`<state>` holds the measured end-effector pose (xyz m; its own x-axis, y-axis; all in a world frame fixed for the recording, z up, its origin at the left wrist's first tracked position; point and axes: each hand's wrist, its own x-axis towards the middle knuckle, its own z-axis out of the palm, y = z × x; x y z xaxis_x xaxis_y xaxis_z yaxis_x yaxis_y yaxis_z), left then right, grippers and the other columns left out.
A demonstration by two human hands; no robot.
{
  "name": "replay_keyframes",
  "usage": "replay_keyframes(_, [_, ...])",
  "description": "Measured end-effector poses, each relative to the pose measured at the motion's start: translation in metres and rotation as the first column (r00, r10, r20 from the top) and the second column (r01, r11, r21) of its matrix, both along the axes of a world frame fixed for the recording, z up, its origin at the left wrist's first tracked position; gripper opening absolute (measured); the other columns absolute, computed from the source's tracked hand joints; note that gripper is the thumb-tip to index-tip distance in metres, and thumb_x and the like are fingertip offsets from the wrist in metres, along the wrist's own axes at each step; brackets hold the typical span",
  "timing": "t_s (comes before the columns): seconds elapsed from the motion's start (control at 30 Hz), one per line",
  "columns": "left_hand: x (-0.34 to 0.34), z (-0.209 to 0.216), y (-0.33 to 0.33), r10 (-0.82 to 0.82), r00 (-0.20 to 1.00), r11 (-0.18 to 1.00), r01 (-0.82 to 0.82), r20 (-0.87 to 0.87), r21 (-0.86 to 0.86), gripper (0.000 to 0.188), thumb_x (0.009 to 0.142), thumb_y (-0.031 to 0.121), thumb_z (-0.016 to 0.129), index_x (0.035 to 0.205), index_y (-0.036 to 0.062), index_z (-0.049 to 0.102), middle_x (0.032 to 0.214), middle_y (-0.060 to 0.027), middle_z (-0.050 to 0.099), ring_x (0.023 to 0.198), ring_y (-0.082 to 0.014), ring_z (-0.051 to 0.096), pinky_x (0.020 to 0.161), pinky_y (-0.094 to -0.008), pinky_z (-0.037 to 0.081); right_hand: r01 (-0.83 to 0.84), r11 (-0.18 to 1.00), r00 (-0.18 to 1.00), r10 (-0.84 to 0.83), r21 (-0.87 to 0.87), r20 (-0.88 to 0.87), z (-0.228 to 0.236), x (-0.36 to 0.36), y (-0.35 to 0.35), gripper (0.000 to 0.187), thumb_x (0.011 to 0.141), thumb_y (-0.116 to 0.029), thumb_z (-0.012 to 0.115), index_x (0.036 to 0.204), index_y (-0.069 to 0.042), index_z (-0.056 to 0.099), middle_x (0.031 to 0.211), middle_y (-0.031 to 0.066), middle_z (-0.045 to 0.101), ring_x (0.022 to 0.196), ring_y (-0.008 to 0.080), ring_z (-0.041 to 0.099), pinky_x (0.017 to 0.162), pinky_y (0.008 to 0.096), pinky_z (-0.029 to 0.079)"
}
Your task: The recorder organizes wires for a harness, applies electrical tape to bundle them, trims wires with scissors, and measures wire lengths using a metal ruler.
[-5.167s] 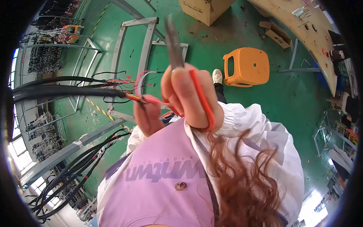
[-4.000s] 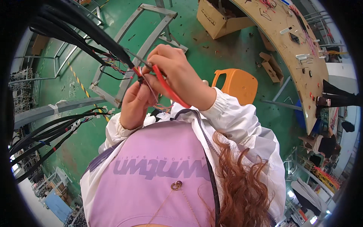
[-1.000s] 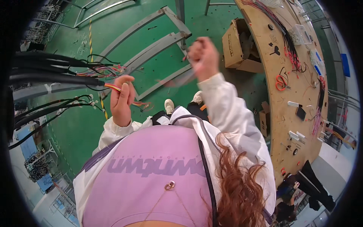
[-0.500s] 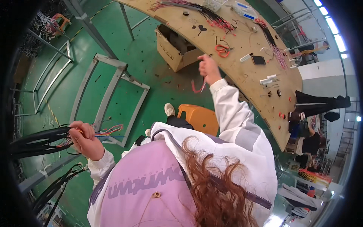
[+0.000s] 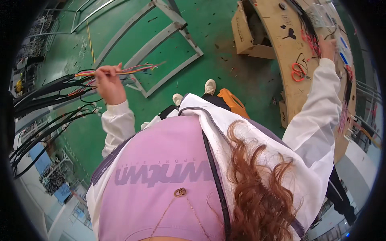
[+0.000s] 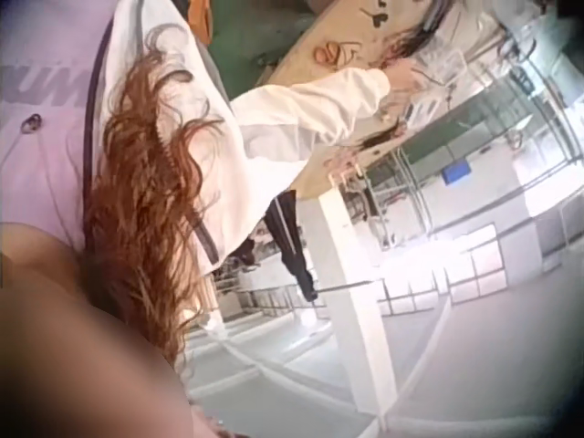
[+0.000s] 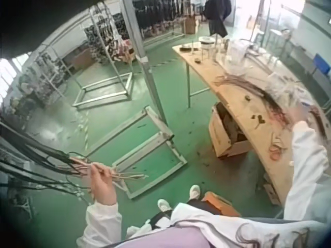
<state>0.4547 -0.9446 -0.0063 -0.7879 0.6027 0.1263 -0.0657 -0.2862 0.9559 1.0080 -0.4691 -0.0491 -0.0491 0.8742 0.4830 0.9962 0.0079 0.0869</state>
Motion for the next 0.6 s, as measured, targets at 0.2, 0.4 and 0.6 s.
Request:
replay_keyframes(0.2, [0.015, -0.091, -0.026, 0.03, 0.95, 0.958, 0.061, 0.31, -0.28, 0.036, 0.095, 0.033, 0.032, 0.085, 0.0015, 0.047, 0.098, -0.0196, 0.059, 0.093, -0.0255, 0.057, 0.088, -0.0352, 0.042, -0.853, 0.52, 0.446, 0.669, -0.054, -0.595, -0.048, -0.219, -0.168, 0.02, 0.082, -0.011, 0.047, 0.097, -0.002, 0.056, 0.095, 0.0164, 0.057, 0.091, 0.0275, 0.053, 0.083, 0.0343, 0.041])
replay_keyframes(0.4, [0.021, -0.084, -0.027, -0.175, 0.834, 0.968, 0.244, 0.523, -0.066, 0.035, 0.095, 0.03, 0.033, 0.094, -0.0008, 0.049, 0.108, -0.0223, 0.055, 0.106, -0.0318, 0.051, 0.093, -0.0399, 0.039, -0.985, 0.094, 0.154, 0.137, -0.142, -0.979, -0.07, -0.343, -0.375, 0.031, 0.082, -0.017, 0.057, 0.11, -0.004, 0.054, 0.109, 0.0115, 0.054, 0.101, 0.0236, 0.053, 0.089, 0.0318, 0.04])
replay_keyframes(0.6, [0.04, -0.069, -0.027, -0.327, 0.675, 0.933, 0.344, 0.661, 0.111, 0.033, 0.094, 0.029, 0.035, 0.098, -0.0006, 0.05, 0.113, -0.0234, 0.052, 0.111, -0.0347, 0.048, 0.095, -0.043, 0.039, -0.976, -0.167, 0.195, -0.387, -0.139, -0.901, -0.06, -0.366, -0.399, 0.022, 0.084, -0.018, 0.056, 0.095, 0.001, 0.058, 0.083, 0.0069, 0.061, 0.078, 0.0148, 0.06, 0.068, 0.0256, 0.046])
